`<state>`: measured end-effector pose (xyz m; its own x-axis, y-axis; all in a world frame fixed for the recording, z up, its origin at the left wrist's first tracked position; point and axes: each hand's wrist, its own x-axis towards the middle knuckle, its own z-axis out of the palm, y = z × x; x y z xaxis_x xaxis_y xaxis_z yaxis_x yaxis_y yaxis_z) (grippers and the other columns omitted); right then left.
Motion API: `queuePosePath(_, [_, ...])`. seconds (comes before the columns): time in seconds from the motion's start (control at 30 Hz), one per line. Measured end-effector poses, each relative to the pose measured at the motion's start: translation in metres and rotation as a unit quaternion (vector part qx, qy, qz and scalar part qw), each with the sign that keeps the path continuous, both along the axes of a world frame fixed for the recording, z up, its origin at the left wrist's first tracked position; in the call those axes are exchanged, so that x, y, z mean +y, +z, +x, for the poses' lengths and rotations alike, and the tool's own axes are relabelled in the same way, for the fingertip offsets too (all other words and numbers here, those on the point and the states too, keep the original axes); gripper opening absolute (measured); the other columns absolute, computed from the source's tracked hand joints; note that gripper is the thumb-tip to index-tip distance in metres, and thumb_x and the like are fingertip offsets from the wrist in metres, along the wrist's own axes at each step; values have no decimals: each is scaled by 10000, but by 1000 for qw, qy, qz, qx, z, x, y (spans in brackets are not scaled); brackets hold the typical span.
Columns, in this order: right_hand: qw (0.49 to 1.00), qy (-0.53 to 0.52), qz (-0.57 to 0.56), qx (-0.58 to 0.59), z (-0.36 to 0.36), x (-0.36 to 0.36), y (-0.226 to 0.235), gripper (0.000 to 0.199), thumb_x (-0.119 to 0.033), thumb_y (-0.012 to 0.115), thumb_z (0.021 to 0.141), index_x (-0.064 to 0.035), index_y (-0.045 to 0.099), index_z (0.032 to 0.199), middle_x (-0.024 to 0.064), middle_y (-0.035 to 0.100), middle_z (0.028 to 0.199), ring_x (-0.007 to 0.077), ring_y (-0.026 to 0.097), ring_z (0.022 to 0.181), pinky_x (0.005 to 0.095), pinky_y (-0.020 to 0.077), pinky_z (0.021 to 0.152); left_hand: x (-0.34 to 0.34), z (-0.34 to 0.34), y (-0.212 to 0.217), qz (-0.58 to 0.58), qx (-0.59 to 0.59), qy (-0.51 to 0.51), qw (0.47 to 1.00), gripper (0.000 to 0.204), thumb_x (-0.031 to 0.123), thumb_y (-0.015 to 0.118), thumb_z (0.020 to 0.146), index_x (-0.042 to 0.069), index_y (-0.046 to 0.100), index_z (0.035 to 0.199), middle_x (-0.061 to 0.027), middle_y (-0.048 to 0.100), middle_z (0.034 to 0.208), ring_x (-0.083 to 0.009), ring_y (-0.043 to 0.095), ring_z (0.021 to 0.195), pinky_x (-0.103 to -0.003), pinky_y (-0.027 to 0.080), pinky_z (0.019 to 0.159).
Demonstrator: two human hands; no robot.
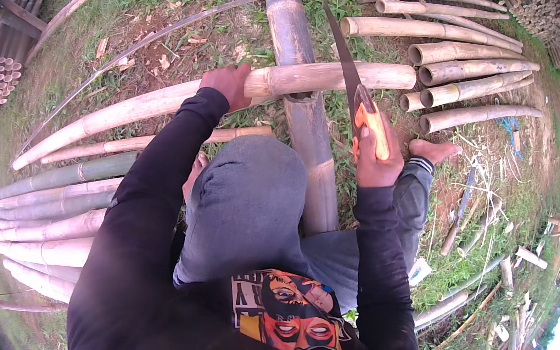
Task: The person sits on the ground and uses a hand saw to cut bamboo poles into shorter sections. They repeatedly position a pole on a support, saw through it, and set the cut pieces aside.
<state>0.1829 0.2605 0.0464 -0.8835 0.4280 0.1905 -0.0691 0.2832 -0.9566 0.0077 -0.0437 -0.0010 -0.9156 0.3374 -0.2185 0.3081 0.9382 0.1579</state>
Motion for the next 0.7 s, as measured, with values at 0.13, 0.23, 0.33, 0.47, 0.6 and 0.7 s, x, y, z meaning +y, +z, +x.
queuePosePath(0.13, [999, 33, 13, 20, 147, 7, 24, 538, -150, 686, 1050, 94, 525, 1502, 204, 696, 1360, 230, 712, 1187, 335, 614, 961, -1, 0, -5, 16, -1, 2, 1000, 634, 416, 850, 806, 111, 580, 1291, -187, 739, 1117, -396, 758, 1029, -516, 617, 882])
queuePosePath(0.23, [998, -9, -10, -62, 163, 0, 44, 575, -222, 698, 1057, 108, 517, 1491, 212, 687, 1365, 250, 705, 1208, 346, 616, 980, -2, -1, -10, 24, 14, -3, 1000, 628, 414, 850, 807, 107, 581, 1285, -187, 737, 1112, -399, 756, 1025, -514, 615, 883])
queuePosePath(0.33, [994, -36, -15, -99, 63, -6, 44, 492, -165, 712, 1043, 80, 582, 1449, 159, 709, 1287, 188, 695, 1117, 318, 600, 924, -2, -2, -9, 14, 1, 2, 1000, 632, 418, 849, 806, 107, 581, 1287, -184, 739, 1115, -402, 755, 1035, -516, 612, 893])
queuePosePath(0.47, [999, 10, 10, -33, -47, 3, 17, 380, -71, 700, 1028, 43, 667, 1388, 94, 734, 1175, 125, 685, 989, 287, 566, 861, -1, 0, 1, 8, -6, 13, 1000, 617, 448, 813, 824, 126, 582, 1297, -180, 733, 1159, -397, 748, 1066, -525, 600, 919])
queuePosePath(0.6, [997, 28, -56, -47, 56, 15, 9, 421, -87, 703, 1027, 62, 640, 1415, 118, 733, 1230, 157, 690, 1075, 313, 561, 932, 1, 0, 2, 13, 2, 9, 1000, 640, 430, 843, 805, 117, 577, 1296, -183, 751, 1128, -402, 757, 1042, -516, 611, 895])
queuePosePath(0.7, [998, 16, -42, -33, 156, 15, 29, 537, -186, 722, 1040, 85, 564, 1477, 183, 713, 1340, 183, 713, 1141, 297, 601, 933, 0, 0, -4, 5, -6, 5, 1000, 643, 438, 847, 805, 117, 579, 1294, -186, 752, 1126, -396, 760, 1032, -513, 614, 885])
